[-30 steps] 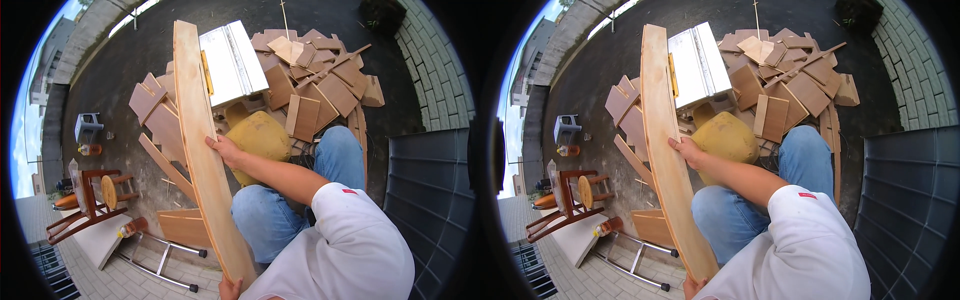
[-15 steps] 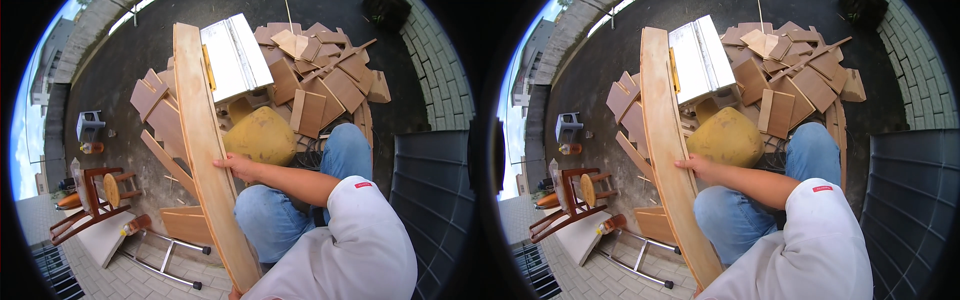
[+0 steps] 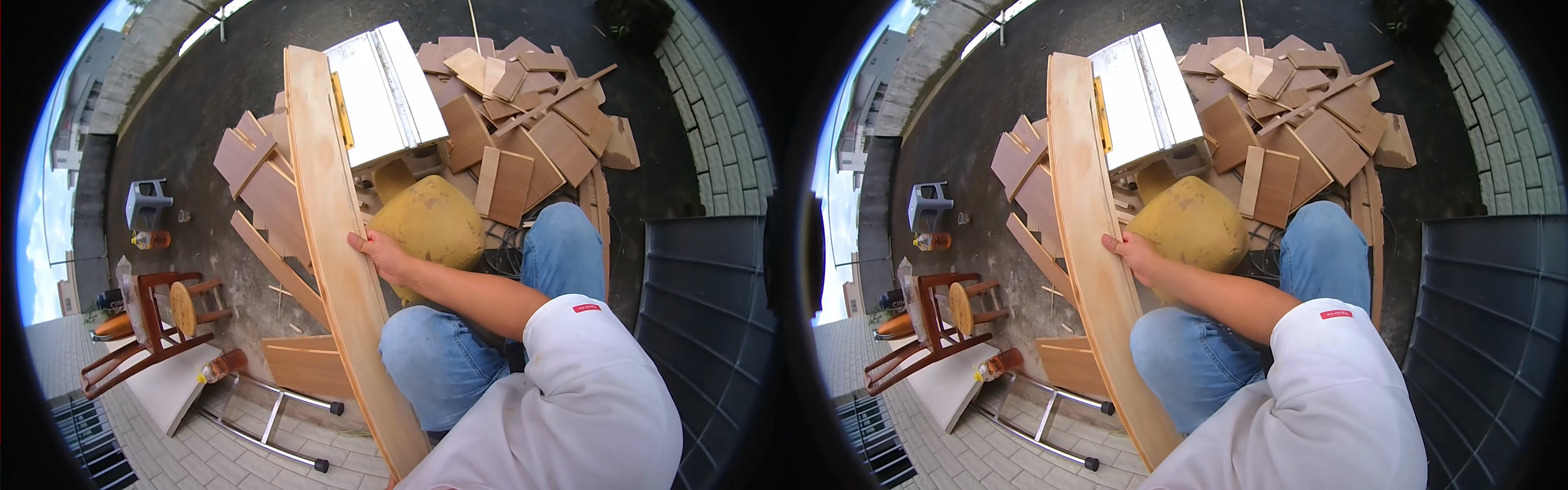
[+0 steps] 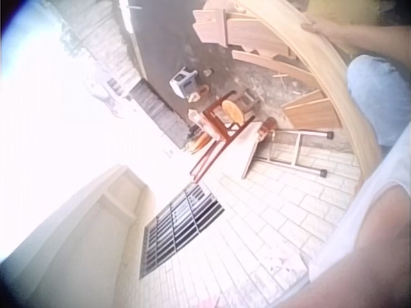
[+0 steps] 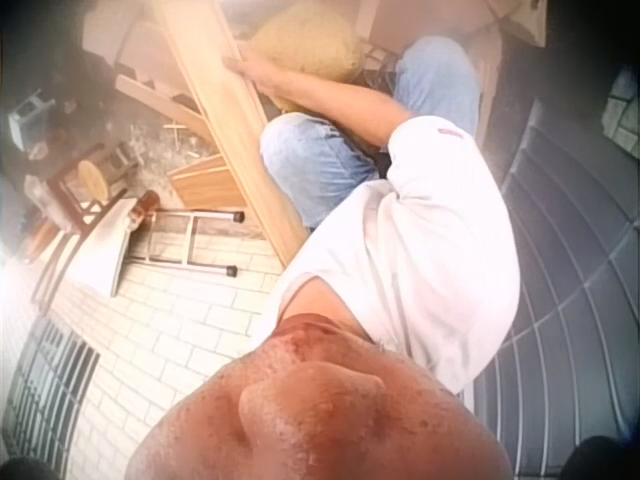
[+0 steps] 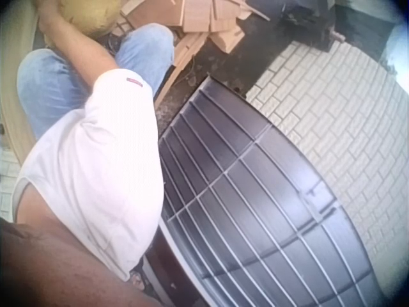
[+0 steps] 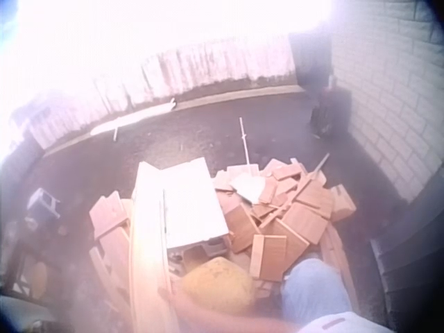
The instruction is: Measure, cut, and install laminate flooring planks along a wall.
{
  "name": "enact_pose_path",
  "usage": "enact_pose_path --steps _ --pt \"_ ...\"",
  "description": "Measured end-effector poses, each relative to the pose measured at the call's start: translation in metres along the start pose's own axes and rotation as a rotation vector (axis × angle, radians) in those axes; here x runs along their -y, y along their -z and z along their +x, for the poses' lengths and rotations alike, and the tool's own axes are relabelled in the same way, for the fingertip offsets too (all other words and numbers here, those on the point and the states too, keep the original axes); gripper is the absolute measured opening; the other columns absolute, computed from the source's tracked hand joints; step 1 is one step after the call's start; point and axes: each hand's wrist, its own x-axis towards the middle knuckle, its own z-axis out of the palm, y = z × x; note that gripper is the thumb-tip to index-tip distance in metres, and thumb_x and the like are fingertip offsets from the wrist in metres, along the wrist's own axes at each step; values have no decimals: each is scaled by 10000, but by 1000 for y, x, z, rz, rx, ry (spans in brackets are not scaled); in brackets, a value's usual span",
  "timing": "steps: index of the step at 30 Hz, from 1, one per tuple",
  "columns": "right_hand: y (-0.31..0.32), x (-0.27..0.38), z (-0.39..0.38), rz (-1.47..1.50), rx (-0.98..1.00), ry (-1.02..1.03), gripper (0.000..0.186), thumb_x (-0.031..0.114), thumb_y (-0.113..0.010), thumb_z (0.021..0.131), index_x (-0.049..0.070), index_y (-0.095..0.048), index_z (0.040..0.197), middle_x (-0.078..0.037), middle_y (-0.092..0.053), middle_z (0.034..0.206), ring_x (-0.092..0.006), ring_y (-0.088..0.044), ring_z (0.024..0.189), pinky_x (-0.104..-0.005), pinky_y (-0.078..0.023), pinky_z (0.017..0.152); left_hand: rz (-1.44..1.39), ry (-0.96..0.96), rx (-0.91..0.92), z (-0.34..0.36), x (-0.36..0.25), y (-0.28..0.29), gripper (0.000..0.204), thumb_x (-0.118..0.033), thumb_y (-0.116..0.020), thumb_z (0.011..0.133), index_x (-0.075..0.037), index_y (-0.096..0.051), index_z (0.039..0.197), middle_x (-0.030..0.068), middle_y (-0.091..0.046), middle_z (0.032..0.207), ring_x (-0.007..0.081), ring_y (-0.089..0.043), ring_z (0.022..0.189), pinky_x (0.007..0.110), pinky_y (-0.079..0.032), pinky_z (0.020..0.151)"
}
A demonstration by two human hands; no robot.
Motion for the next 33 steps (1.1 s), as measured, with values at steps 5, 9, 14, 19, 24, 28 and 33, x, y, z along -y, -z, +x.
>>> enact_pose_path --steps 5,9,14,19,24,28,33 --pt "11 -13 -22 -32 73 -149 449 366 -618 1002 11 -582 1275 -64 -673 1172 -142 -646 1059 -306 -534 905 2 15 0 4 -1 -2 657 -298 -752 851 20 -486 1361 178 -659 1162 255 -621 1061 386 -518 901" --pt "14 -20 -34 -70 93 -137 526 454 -700 929 49 -588 1245 -38 -667 1129 -130 -645 1023 -321 -545 847 0 28 1 4 -1 -4 646 -288 -760 842 18 -499 1348 170 -659 1155 252 -621 1054 384 -519 897" --pt "19 -23 -49 -99 176 -264 535 412 -651 973 68 -517 1361 -28 -630 1245 -140 -620 1108 -331 -528 934 -5 39 2 6 -2 -7 633 -276 -771 832 15 -514 1332 160 -660 1147 248 -620 1045 381 -519 892" --pt "13 -14 -66 -214 254 -342 550 442 -664 956 98 -523 1362 -13 -630 1237 -142 -613 1124 -346 -526 942 -17 54 -5 7 2 -10 620 -263 -782 821 11 -529 1316 150 -660 1138 244 -619 1037 378 -520 886" --pt "21 -18 -73 -186 327 -467 474 324 -696 952 38 -568 1308 -62 -669 1191 -186 -643 1113 -356 -533 932 -27 64 -9 9 3 -14 607 -251 -792 810 8 -544 1300 140 -661 1129 240 -618 1028 375 -521 881" --pt "31 -36 -72 -101 395 -448 457 313 -714 940 26 -597 1275 -59 -678 1171 -183 -652 1072 -342 -527 910 -40 74 -11 11 4 -15 597 -241 -801 801 6 -557 1287 133 -662 1123 237 -618 1022 373 -521 877" --pt "26 -24 -78 -234 444 -596 458 270 -760 904 27 -607 1262 -44 -676 1144 -165 -639 1030 -324 -510 895 -63 103 -25 11 10 -18 585 -229 -812 791 2 -572 1271 123 -662 1114 233 -617 1013 370 -522 871"
